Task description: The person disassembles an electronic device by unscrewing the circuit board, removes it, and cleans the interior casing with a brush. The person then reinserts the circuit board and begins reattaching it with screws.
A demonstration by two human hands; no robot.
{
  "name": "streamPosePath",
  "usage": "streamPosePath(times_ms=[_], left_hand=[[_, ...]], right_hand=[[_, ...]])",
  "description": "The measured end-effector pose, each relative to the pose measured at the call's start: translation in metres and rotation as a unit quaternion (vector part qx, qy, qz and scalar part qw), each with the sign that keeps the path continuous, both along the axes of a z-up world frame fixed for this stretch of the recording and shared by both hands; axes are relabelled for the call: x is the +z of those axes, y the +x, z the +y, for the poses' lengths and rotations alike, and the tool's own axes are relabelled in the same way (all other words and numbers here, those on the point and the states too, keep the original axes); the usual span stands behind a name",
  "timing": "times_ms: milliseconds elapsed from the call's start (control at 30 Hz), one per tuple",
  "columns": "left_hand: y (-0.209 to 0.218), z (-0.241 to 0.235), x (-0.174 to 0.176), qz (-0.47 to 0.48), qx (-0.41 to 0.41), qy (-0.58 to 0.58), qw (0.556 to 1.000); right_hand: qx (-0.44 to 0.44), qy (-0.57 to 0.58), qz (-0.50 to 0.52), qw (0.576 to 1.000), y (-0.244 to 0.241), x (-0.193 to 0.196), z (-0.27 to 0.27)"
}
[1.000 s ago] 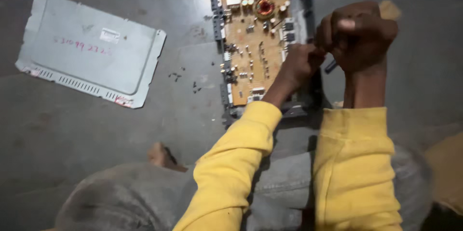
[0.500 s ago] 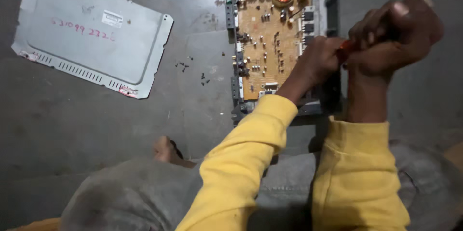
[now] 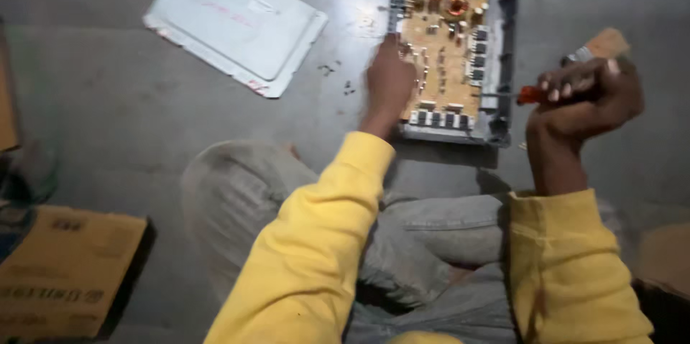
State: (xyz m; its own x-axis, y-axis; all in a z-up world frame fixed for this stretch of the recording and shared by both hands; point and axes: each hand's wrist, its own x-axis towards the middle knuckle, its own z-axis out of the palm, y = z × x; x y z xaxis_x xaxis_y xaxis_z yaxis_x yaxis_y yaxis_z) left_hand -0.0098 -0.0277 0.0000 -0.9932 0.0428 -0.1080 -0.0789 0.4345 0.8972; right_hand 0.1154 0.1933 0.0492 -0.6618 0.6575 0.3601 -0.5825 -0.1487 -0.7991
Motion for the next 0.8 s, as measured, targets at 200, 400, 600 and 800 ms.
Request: streamPosePath(times_ms=[200, 400, 600, 800], left_hand=[[-0.013, -0.066, -0.034, 0.010, 0.131, -0.317, 0.939], [-0.015, -0.056, -0.053, 0.012, 0.098, -0.285, 0.954], [-0.020, -0.059, -0.048, 0.040, 0.132, -0.253, 0.958], [-0.032, -0.051, -0.017, 0.046, 0.136, -0.199, 0.969]], right_hand=[[-0.001, -0.087, 0.006, 0.996, 0.005, -0.001, -0.010], [0.006, -0.167, -0.027, 0.986, -0.004, 0.000, 0.007], [-0.012, -0.163, -0.050, 0.985, -0.007, -0.007, 0.017], [0.037, -0.181, -0.013, 0.983, 0.002, -0.016, 0.048]])
